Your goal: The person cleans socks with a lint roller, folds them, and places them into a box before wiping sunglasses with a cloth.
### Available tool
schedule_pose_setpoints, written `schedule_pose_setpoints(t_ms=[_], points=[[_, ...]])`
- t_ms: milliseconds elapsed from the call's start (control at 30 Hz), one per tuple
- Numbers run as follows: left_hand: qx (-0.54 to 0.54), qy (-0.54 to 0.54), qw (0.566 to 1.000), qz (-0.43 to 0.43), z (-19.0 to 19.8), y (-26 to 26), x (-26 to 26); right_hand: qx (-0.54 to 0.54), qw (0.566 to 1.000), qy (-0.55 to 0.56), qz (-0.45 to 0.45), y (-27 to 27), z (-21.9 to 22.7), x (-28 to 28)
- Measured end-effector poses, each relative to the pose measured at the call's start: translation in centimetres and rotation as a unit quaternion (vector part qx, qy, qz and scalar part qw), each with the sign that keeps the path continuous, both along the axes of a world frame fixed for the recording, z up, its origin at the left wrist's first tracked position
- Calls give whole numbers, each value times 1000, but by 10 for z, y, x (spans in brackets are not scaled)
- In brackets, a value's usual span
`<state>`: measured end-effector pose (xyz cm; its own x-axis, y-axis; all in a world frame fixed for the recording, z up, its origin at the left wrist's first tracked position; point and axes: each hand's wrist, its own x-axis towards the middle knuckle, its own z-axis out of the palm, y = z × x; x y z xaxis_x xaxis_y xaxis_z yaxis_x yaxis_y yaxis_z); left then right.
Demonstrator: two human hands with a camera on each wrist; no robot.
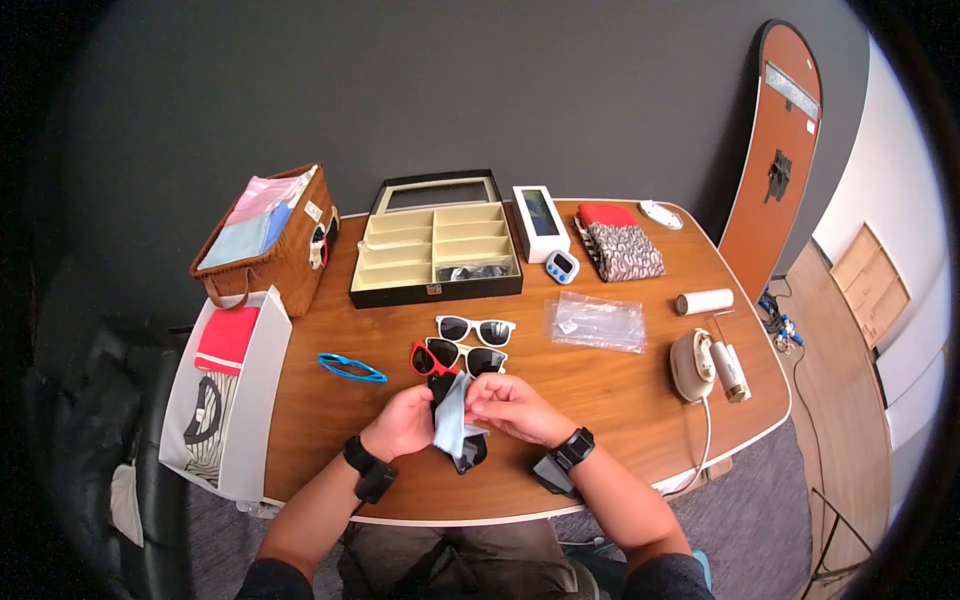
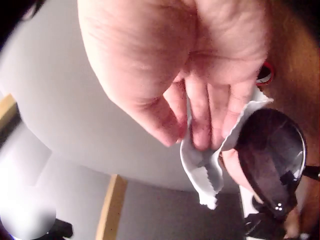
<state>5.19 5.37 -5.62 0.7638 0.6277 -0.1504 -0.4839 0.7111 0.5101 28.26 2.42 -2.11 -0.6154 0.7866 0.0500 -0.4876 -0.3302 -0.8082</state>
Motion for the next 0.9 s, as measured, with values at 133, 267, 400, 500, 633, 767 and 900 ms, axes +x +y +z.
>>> schedule_pose_setpoints(t_ms=[133,267,400,500,633,767,900], points=[[75,30,995,61,-3,0,5,109,963,-205,-138,-3,-5,-13],[115,11,989,89,-5,0,5,295,829,-374,-293,-6,-5,-24],[164,53,975,139,-2,-5,9,199,903,-279,-258,-3,-16,-30],[182,76,968,152,-13,-4,10,128,956,-149,-216,0,-23,-29],[275,249,911,180,-23,-7,16,94,956,-103,-259,3,-20,-26],[150,158,961,171,-19,-12,26,106,944,-115,-291,4,-24,-27],[159,182,945,222,-19,-9,21,93,952,-142,-254,-3,-11,-32]])
